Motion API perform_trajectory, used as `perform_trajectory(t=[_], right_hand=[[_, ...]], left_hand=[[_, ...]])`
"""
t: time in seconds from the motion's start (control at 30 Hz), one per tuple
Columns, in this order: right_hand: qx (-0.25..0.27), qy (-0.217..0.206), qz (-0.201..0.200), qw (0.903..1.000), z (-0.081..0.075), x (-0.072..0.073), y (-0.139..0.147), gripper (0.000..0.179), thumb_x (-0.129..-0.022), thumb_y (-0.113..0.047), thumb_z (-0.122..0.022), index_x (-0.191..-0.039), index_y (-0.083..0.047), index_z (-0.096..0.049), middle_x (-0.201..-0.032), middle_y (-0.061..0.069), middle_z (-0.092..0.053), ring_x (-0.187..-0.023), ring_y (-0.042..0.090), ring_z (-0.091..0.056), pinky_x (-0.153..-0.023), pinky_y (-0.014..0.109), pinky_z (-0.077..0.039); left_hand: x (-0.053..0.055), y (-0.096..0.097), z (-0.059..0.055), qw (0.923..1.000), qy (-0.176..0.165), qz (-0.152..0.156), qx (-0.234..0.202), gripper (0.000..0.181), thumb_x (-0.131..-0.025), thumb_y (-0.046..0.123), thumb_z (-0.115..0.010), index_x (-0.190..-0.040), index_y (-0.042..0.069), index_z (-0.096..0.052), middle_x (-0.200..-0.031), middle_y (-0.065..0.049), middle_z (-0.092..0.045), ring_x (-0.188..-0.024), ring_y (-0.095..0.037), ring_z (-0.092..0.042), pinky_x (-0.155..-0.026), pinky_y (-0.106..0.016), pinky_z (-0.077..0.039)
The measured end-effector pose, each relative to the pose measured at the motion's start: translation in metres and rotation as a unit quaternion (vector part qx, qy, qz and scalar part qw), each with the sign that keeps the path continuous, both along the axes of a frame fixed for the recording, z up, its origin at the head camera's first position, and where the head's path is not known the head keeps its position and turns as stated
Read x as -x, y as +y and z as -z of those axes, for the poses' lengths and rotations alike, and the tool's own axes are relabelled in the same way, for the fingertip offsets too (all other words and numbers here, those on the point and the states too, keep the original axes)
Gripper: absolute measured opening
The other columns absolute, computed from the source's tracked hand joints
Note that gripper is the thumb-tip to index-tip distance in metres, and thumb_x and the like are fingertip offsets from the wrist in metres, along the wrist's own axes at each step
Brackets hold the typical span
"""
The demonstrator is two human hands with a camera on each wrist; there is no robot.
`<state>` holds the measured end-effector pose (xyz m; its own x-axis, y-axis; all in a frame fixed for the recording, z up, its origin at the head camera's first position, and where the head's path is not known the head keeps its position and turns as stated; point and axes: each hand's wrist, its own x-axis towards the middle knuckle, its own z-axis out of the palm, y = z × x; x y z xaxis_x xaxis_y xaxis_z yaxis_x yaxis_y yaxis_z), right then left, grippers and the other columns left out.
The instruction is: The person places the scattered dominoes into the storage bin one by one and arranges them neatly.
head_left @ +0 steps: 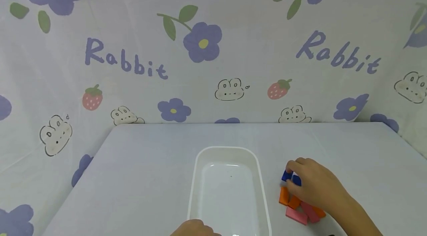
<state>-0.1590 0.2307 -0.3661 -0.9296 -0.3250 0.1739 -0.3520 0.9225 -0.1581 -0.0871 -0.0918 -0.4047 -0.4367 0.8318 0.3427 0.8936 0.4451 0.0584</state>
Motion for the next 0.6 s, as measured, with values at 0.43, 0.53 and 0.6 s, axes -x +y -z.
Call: perform_trajectory(t=[0.43, 0.53, 0.6], right_hand=[[0.014, 0.012, -0.001, 0.9998, -0.014, -0.007, -0.008, 0.019, -0.072, -0.029, -0.071, -0.088, -0.022, -0.063, -0.096, 0.0, -0.06, -0.089, 0.02, -0.055, -0.071, 0.041, -0.05], [0.021, 0.023, -0.007, 0.9995, -0.018, -0.01, -0.01, 0.017, -0.071, -0.029, -0.071, -0.086, -0.023, -0.063, -0.097, -0.001, -0.06, -0.089, 0.02, -0.055, -0.071, 0.04, -0.05], [0.026, 0.031, -0.013, 0.9991, -0.022, -0.011, -0.012, 0.016, -0.072, -0.028, -0.07, -0.085, -0.025, -0.062, -0.097, -0.002, -0.06, -0.088, 0.018, -0.054, -0.071, 0.038, -0.05]], left_hand=[[0.001, 0.0, 0.002, 0.9999, 0.007, -0.003, 0.011, 0.013, -0.066, 0.028, -0.069, -0.079, 0.026, -0.068, -0.051, 0.016, -0.041, -0.049, 0.009, -0.026, -0.051, -0.005, -0.02], [0.002, 0.0, 0.002, 0.9998, -0.003, -0.004, 0.02, 0.014, -0.068, 0.028, -0.068, -0.082, 0.026, -0.068, -0.052, 0.016, -0.042, -0.049, 0.009, -0.028, -0.051, -0.006, -0.022], [0.002, 0.0, 0.001, 0.9997, -0.01, -0.002, 0.021, 0.014, -0.07, 0.029, -0.067, -0.083, 0.026, -0.068, -0.051, 0.016, -0.041, -0.049, 0.009, -0.027, -0.052, -0.006, -0.023]])
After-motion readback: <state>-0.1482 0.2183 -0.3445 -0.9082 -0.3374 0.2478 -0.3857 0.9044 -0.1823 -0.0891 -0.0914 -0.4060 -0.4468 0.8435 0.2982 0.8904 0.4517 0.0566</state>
